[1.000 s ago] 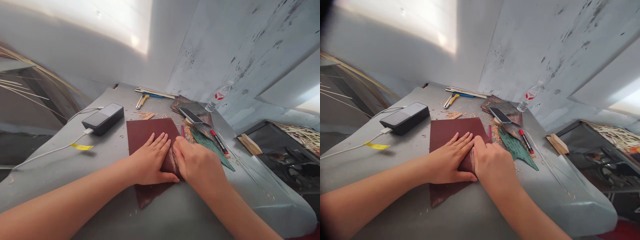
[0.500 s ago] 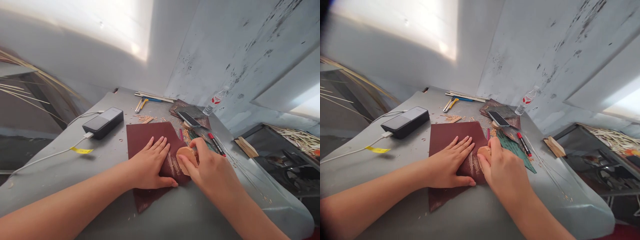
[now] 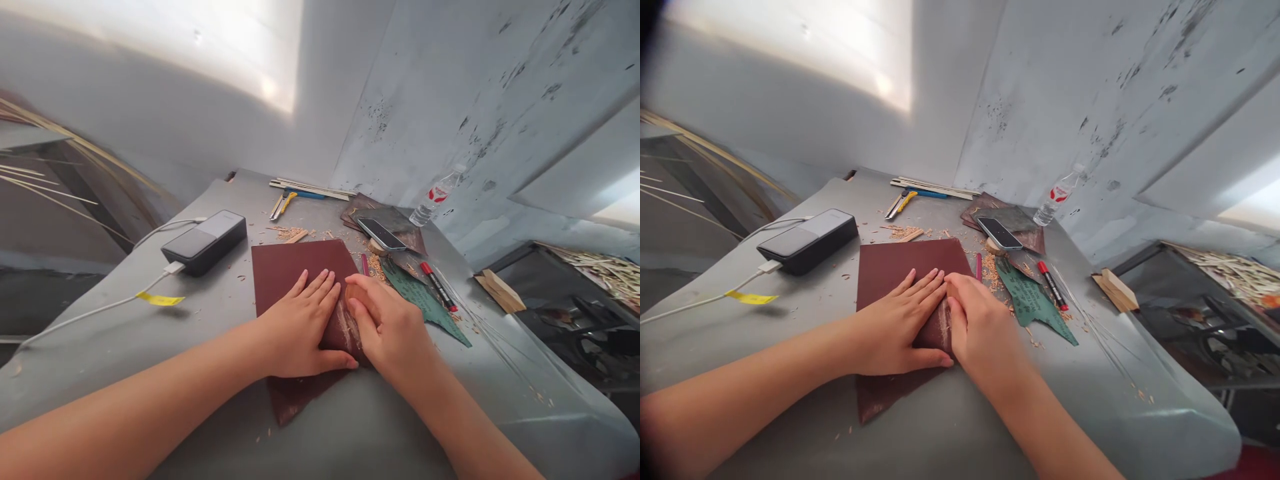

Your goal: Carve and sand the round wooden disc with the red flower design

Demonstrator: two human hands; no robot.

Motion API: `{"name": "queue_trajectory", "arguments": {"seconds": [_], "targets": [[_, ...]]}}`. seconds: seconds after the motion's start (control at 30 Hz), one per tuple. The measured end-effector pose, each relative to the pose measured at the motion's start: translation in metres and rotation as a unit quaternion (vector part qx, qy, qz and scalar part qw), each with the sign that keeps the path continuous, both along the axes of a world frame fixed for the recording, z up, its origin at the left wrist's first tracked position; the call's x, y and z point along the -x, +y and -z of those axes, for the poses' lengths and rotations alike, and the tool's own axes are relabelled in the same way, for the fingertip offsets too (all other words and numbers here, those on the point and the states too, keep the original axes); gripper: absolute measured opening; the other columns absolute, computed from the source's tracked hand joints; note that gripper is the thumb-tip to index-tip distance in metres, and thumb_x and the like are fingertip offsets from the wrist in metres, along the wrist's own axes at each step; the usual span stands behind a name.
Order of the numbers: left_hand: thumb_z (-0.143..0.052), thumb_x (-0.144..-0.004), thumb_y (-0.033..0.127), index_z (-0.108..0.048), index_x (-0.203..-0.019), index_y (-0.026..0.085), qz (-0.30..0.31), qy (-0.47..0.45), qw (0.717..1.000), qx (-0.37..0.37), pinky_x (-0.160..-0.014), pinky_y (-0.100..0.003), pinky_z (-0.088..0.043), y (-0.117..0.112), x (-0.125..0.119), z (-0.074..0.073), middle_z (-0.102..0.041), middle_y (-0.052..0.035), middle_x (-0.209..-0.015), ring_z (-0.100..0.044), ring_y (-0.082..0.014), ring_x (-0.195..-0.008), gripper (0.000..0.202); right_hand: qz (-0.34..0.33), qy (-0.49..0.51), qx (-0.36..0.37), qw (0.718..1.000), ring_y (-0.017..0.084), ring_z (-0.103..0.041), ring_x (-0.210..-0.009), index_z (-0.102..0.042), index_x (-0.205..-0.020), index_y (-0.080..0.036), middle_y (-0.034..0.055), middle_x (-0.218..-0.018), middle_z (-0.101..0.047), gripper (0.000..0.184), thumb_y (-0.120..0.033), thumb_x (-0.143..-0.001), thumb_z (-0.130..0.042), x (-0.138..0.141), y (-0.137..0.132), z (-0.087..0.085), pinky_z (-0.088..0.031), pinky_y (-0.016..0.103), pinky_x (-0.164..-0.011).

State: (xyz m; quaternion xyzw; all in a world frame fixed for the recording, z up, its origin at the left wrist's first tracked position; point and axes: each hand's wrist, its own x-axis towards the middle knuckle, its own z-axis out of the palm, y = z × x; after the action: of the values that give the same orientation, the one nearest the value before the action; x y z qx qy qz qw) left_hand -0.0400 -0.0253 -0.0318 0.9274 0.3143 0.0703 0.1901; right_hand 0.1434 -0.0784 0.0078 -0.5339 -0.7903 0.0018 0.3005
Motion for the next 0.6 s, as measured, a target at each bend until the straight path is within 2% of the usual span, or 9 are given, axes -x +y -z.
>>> {"name": "queue_trajectory", "arguments": {"seconds": [0.13,0.27,0.43,0.53,0.6], "targets": [[-0.043,-0.092,0.084,-0.017,-0.165,-0.001,0.001,-0.006,1.000,-0.002,-0.131,-0.058,0.000,0.000,0.001,0.000,-0.007,-0.0231,-0.172,-0.002,-0.0352,-0.162,0.115,-0.022,-0.054,0.025,0.998,0.021,-0.072,-0.112,-0.063,-0.128,-0.016,0.0096,-0.121,-0.075,0.035,-0.006,-0.101,-0.043,0.006,-0.023,-0.004,-0.057,0.031,-0.096],[-0.047,-0.087,0.089,-0.018,-0.165,0.001,0.010,-0.021,1.000,0.006,-0.131,-0.058,0.000,0.001,0.002,0.001,-0.006,-0.0227,-0.172,-0.002,-0.0355,-0.163,0.122,0.016,-0.060,0.011,0.998,0.022,-0.074,-0.109,-0.064,-0.128,-0.016,0.0102,-0.120,-0.077,0.032,-0.010,-0.101,-0.047,0.001,-0.035,-0.005,-0.059,0.031,-0.092],[-0.046,-0.087,0.090,-0.017,-0.166,0.001,0.022,-0.032,0.999,0.001,-0.131,-0.059,0.001,0.000,0.001,0.003,-0.007,-0.0232,-0.172,-0.001,-0.0370,-0.162,0.122,0.022,-0.008,0.056,0.998,0.023,-0.076,-0.105,-0.067,-0.119,-0.019,0.0084,-0.114,-0.079,0.027,-0.013,-0.098,-0.052,0.000,-0.013,-0.014,-0.059,0.034,-0.095],[-0.044,-0.086,0.091,-0.018,-0.166,0.002,0.021,-0.031,0.999,-0.001,-0.131,-0.058,0.002,0.000,0.001,0.003,-0.009,-0.0235,-0.172,0.000,-0.0371,-0.162,0.122,0.044,0.076,0.062,0.994,0.024,-0.074,-0.109,-0.066,-0.115,-0.020,0.0089,-0.119,-0.078,0.021,-0.018,-0.096,-0.058,0.008,0.004,-0.022,-0.059,0.036,-0.096],[-0.045,-0.086,0.091,-0.017,-0.166,0.003,0.016,-0.031,0.999,0.001,-0.131,-0.058,0.002,0.000,0.001,0.003,-0.008,-0.0230,-0.173,0.000,-0.0369,-0.162,0.123,0.047,0.144,0.062,0.987,0.025,-0.072,-0.114,-0.068,-0.106,-0.021,0.0093,-0.120,-0.077,0.012,-0.023,-0.096,-0.062,0.011,0.011,-0.027,-0.057,0.037,-0.098]]}}
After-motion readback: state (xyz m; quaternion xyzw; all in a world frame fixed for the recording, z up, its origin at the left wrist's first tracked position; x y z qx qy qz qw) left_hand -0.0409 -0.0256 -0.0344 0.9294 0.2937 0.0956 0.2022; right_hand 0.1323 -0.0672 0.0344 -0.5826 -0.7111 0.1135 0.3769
